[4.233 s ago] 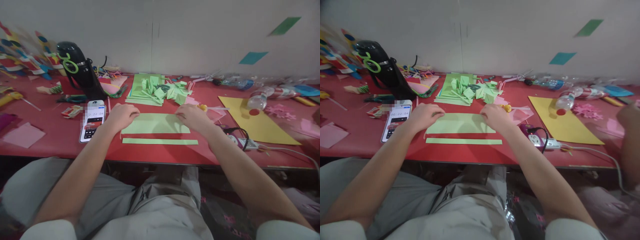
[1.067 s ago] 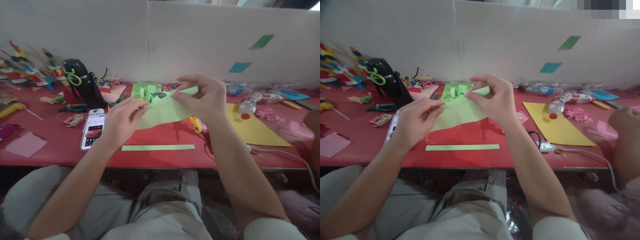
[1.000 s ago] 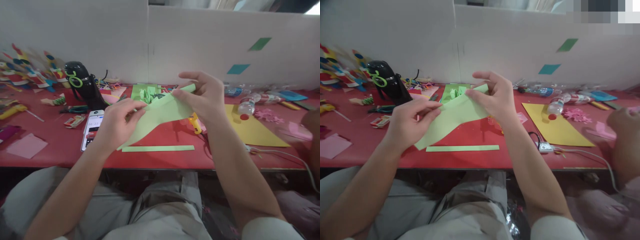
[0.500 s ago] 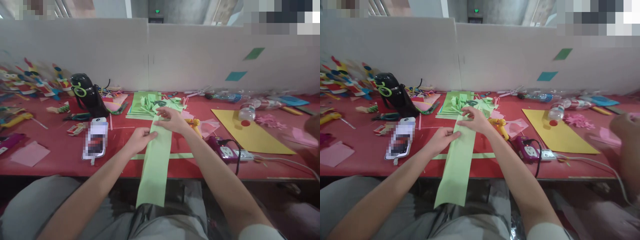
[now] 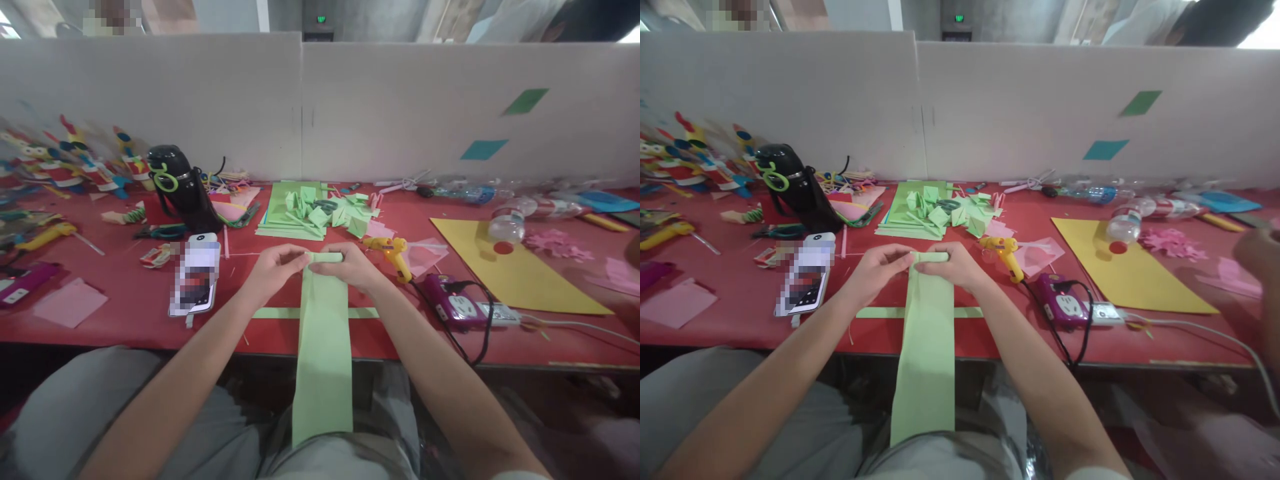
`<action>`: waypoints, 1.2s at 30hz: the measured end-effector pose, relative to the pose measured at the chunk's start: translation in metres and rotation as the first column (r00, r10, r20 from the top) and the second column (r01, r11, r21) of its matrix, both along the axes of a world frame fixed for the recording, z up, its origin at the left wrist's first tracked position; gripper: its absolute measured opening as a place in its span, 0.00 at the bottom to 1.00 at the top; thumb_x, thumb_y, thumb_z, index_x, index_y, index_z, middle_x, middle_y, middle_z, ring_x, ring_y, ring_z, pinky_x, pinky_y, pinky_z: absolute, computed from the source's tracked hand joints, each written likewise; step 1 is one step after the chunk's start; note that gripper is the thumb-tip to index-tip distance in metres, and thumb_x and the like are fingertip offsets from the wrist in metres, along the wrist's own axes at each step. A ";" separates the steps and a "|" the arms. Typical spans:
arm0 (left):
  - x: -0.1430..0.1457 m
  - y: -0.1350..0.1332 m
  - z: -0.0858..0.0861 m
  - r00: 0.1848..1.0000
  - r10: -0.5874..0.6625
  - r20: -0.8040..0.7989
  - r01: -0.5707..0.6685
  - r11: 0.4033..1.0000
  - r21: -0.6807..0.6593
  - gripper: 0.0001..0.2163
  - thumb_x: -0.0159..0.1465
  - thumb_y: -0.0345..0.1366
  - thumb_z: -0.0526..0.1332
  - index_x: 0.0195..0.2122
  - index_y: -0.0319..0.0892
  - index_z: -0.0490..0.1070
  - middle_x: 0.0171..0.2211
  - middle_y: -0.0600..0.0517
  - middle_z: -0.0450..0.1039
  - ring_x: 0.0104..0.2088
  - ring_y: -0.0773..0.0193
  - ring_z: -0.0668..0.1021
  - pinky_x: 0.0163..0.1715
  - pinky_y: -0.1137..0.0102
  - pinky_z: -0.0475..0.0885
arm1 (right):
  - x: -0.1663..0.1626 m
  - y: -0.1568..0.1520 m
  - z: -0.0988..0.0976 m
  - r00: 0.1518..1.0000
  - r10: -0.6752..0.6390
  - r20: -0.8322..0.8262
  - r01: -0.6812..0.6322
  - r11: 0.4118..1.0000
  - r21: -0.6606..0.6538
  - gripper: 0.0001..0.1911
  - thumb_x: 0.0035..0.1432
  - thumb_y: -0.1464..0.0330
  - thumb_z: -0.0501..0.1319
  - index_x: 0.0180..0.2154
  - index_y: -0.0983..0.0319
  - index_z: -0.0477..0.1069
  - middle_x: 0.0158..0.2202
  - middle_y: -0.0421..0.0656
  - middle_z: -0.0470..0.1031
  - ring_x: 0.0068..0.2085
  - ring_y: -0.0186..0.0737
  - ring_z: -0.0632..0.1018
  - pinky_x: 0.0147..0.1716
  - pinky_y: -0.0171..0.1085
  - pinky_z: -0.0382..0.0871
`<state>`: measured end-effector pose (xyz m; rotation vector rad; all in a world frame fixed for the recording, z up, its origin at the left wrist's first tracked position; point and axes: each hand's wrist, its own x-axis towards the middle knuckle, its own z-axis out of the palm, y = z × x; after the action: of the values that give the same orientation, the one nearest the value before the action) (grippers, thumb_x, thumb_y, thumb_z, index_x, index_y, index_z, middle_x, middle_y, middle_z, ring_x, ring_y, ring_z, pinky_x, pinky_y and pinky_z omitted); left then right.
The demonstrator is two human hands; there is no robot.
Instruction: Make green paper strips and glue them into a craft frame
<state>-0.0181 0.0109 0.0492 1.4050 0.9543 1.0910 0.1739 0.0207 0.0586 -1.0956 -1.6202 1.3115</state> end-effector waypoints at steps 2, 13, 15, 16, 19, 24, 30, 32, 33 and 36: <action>-0.002 0.001 0.001 0.999 0.026 -0.037 -0.025 0.999 0.037 0.16 0.55 0.47 0.72 0.37 0.40 0.80 0.33 0.50 0.79 0.32 0.65 0.77 0.35 0.70 0.74 | -0.002 -0.001 0.001 0.999 0.010 0.037 -0.011 1.000 0.020 0.18 0.43 0.56 0.72 0.25 0.63 0.72 0.23 0.35 0.64 0.26 0.30 0.63 0.25 0.33 0.55; -0.003 -0.002 -0.002 0.987 0.125 -0.099 -0.113 0.986 0.127 0.12 0.59 0.45 0.70 0.36 0.41 0.82 0.34 0.49 0.82 0.35 0.61 0.81 0.37 0.70 0.76 | -0.004 -0.002 -0.009 0.998 -0.025 0.062 0.021 0.998 0.063 0.21 0.44 0.53 0.72 0.25 0.62 0.70 0.22 0.35 0.61 0.25 0.30 0.61 0.24 0.33 0.53; -0.004 -0.002 -0.002 0.987 0.129 -0.101 -0.115 0.985 0.131 0.12 0.59 0.45 0.69 0.36 0.41 0.82 0.34 0.49 0.82 0.35 0.61 0.81 0.37 0.70 0.76 | -0.004 -0.002 -0.009 0.998 -0.022 0.062 0.018 0.997 0.071 0.20 0.45 0.53 0.71 0.25 0.63 0.70 0.22 0.35 0.61 0.25 0.30 0.61 0.24 0.33 0.53; -0.004 -0.002 -0.002 0.986 0.129 -0.102 -0.114 0.984 0.134 0.12 0.59 0.45 0.69 0.36 0.41 0.82 0.34 0.49 0.82 0.34 0.62 0.80 0.37 0.70 0.76 | -0.004 -0.003 -0.009 0.998 -0.021 0.062 0.016 0.997 0.073 0.20 0.45 0.54 0.71 0.25 0.63 0.70 0.22 0.35 0.61 0.25 0.30 0.61 0.24 0.33 0.53; -0.004 -0.001 -0.003 0.986 0.125 -0.110 -0.108 0.982 0.152 0.12 0.59 0.44 0.69 0.36 0.41 0.82 0.33 0.49 0.82 0.33 0.62 0.80 0.36 0.69 0.76 | -0.005 -0.005 -0.006 0.998 -0.016 0.061 0.011 0.997 0.075 0.20 0.45 0.54 0.71 0.25 0.63 0.70 0.23 0.35 0.62 0.26 0.31 0.62 0.25 0.33 0.54; -0.004 0.001 -0.004 0.984 0.133 -0.122 -0.109 0.977 0.184 0.11 0.58 0.44 0.69 0.34 0.40 0.81 0.33 0.49 0.82 0.34 0.62 0.80 0.36 0.70 0.75 | -0.006 -0.006 -0.004 1.000 -0.008 0.028 0.007 0.999 0.041 0.20 0.45 0.53 0.71 0.26 0.62 0.73 0.24 0.37 0.67 0.27 0.32 0.65 0.27 0.34 0.58; -0.002 -0.003 0.001 0.983 0.093 -0.159 -0.065 0.983 0.174 0.14 0.56 0.47 0.70 0.34 0.40 0.80 0.32 0.48 0.81 0.31 0.62 0.79 0.34 0.69 0.73 | -0.004 0.000 -0.008 0.995 -0.036 -0.095 0.032 0.998 -0.045 0.18 0.44 0.53 0.71 0.29 0.62 0.78 0.28 0.41 0.76 0.30 0.35 0.72 0.29 0.35 0.64; -0.001 -0.004 0.002 0.983 0.090 -0.158 -0.066 0.987 0.148 0.17 0.55 0.47 0.71 0.37 0.39 0.79 0.31 0.49 0.80 0.31 0.61 0.79 0.33 0.68 0.73 | -0.003 0.002 -0.009 0.991 -0.041 -0.126 0.031 0.996 -0.081 0.18 0.44 0.53 0.71 0.28 0.61 0.78 0.28 0.42 0.77 0.29 0.35 0.73 0.29 0.35 0.65; 0.000 -0.005 0.002 0.984 0.091 -0.155 -0.071 0.989 0.131 0.18 0.54 0.47 0.72 0.39 0.39 0.77 0.30 0.49 0.80 0.30 0.61 0.79 0.32 0.69 0.73 | -0.003 0.003 -0.010 0.990 -0.037 -0.133 0.025 0.996 -0.091 0.17 0.44 0.53 0.71 0.28 0.61 0.78 0.28 0.42 0.77 0.29 0.35 0.73 0.29 0.35 0.65; 0.002 -0.005 0.000 0.986 0.098 -0.139 -0.087 0.993 0.084 0.22 0.52 0.45 0.74 0.43 0.40 0.73 0.27 0.52 0.78 0.28 0.62 0.79 0.30 0.70 0.71 | -0.002 0.004 -0.012 0.991 -0.008 -0.137 -0.003 0.997 -0.079 0.16 0.43 0.56 0.72 0.29 0.61 0.79 0.29 0.42 0.78 0.30 0.35 0.74 0.30 0.36 0.65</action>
<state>-0.0163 0.0055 0.0496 1.5316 1.0987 1.1181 0.1723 0.0247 0.0470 -1.0301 -1.4762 1.4286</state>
